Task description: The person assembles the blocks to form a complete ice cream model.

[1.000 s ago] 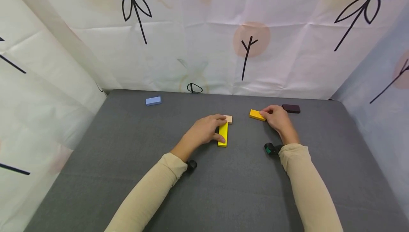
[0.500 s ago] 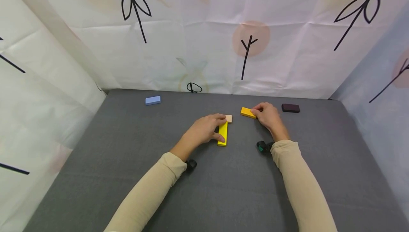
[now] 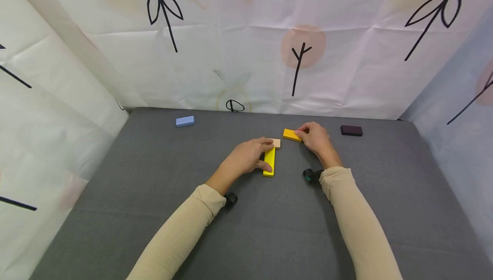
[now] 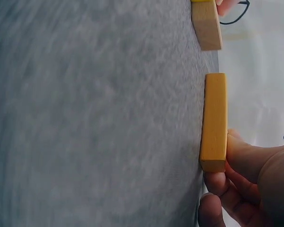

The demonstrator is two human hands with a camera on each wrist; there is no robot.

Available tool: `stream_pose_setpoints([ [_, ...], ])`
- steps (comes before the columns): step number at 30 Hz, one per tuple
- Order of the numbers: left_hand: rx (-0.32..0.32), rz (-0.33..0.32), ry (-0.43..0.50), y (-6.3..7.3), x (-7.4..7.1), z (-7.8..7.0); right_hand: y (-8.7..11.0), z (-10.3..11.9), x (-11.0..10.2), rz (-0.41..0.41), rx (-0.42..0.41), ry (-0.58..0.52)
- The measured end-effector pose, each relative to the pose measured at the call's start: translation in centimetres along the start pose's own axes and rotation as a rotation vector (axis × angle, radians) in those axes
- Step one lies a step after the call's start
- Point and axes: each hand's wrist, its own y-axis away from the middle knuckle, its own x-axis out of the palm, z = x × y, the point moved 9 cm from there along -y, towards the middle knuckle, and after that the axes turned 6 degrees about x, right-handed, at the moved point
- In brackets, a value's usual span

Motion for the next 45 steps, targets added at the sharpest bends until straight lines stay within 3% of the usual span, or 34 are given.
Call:
stream_pose_setpoints([
  [17, 0.004, 0.0, -0.005, 0.1, 0.0, -0.1, -0.6, 1.5, 1.8, 0.025, -0.012, -0.015],
  [30, -0.045, 0.083, 0.038, -0.1, 0.5, -0.1, -0.9, 2.5, 3.1, 0.05, -0.008, -0.021],
  [45, -0.031, 0.068, 0.073, -0.1, 0.7, 0.1, -1.4, 3.2, 3.8, 0.072, 0.001, -0.025],
])
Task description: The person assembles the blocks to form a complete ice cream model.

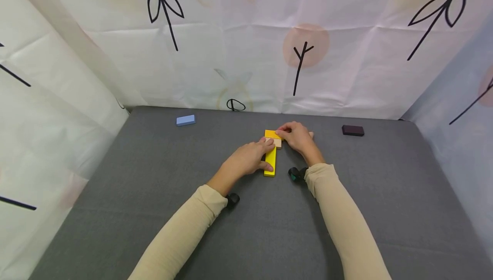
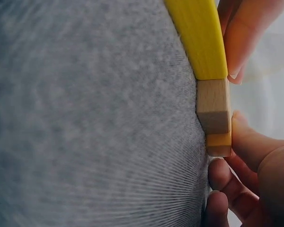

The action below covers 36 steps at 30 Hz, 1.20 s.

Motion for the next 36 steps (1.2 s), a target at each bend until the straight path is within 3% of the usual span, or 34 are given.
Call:
stream_pose_setpoints([
  [16, -0.008, -0.002, -0.003, 0.3, -0.5, 0.3, -0.3, 1.4, 0.3, 0.054, -0.048, 0.021],
  [27, -0.012, -0.021, -0.019, 0.4, -0.3, 0.2, -0.3, 0.8, 0.3, 0.112, -0.059, -0.015],
  [32, -0.007, -0.055, -0.041, 0.4, -0.7, -0.1, 0.3, -0.5, -0.9, 0.075, -0.023, -0.052],
  [36, 0.009, -0.094, -0.04, 0.4, -1.0, -0.1, 1.1, -1.2, -2.5, 0.012, -0.019, 0.023],
])
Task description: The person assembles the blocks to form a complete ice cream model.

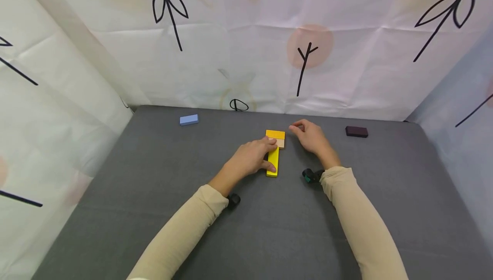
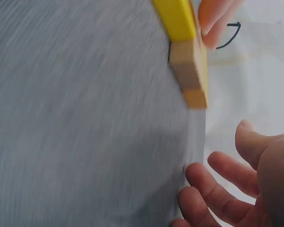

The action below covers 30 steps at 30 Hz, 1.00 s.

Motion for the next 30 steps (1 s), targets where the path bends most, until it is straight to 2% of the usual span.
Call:
stream_pose_setpoints([
  [3, 0.012, -0.023, -0.015, -0.1, -0.1, 0.1, 0.8, -0.4, -1.3, -0.079, -0.02, 0.113],
  [7, 0.022, -0.036, -0.02, -0.3, -0.3, 0.2, 2.1, -1.3, -3.5, -0.224, -0.009, 0.278],
  [9, 0.016, -0.031, 0.001, -0.4, -0.2, 0.4, 2.6, -2.1, -4.6, -0.28, 0.016, 0.323],
  [12, 0.001, -0.019, 0.043, -0.6, 0.0, 0.7, 3.0, -3.6, -5.7, -0.31, 0.054, 0.35],
  [15, -0.025, -0.014, 0.068, -0.9, 0.1, 1.0, 3.1, -5.1, -5.9, -0.28, 0.091, 0.367],
  [21, -0.089, 0.013, 0.103, -1.3, 0.1, 1.6, 3.1, -7.8, -5.6, -0.153, 0.178, 0.395],
  [25, -0.088, 0.033, 0.114, -1.6, 0.2, 1.5, 3.0, -9.0, -6.1, -0.104, 0.199, 0.429],
  [30, -0.056, 0.082, 0.093, -1.8, 0.2, 1.1, 3.0, -10.4, -6.9, -0.088, 0.207, 0.435],
])
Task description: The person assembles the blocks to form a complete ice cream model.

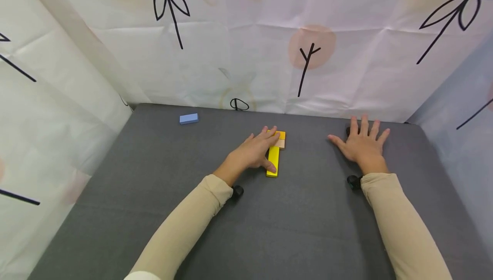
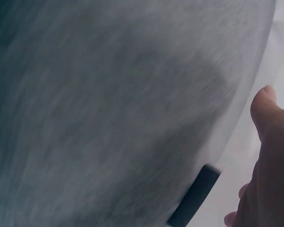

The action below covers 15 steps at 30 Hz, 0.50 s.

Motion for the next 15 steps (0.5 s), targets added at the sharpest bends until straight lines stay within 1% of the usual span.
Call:
stream_pose_setpoints([
  [4, 0.014, 0.035, -0.003, -0.1, 0.0, -0.2, -0.1, -1.1, 0.2, 0.015, 0.002, -0.014],
  [9, 0.018, 0.069, 0.021, -0.3, 0.1, -0.2, -0.3, -2.3, 0.0, 0.021, 0.017, -0.044],
  [12, 0.015, 0.08, 0.028, -0.3, 0.1, -0.2, -0.4, -2.9, -0.2, 0.014, 0.022, -0.064],
  [15, 0.01, 0.082, 0.009, -0.3, 0.0, -0.3, -0.5, -3.5, -0.5, -0.002, 0.034, -0.063],
])
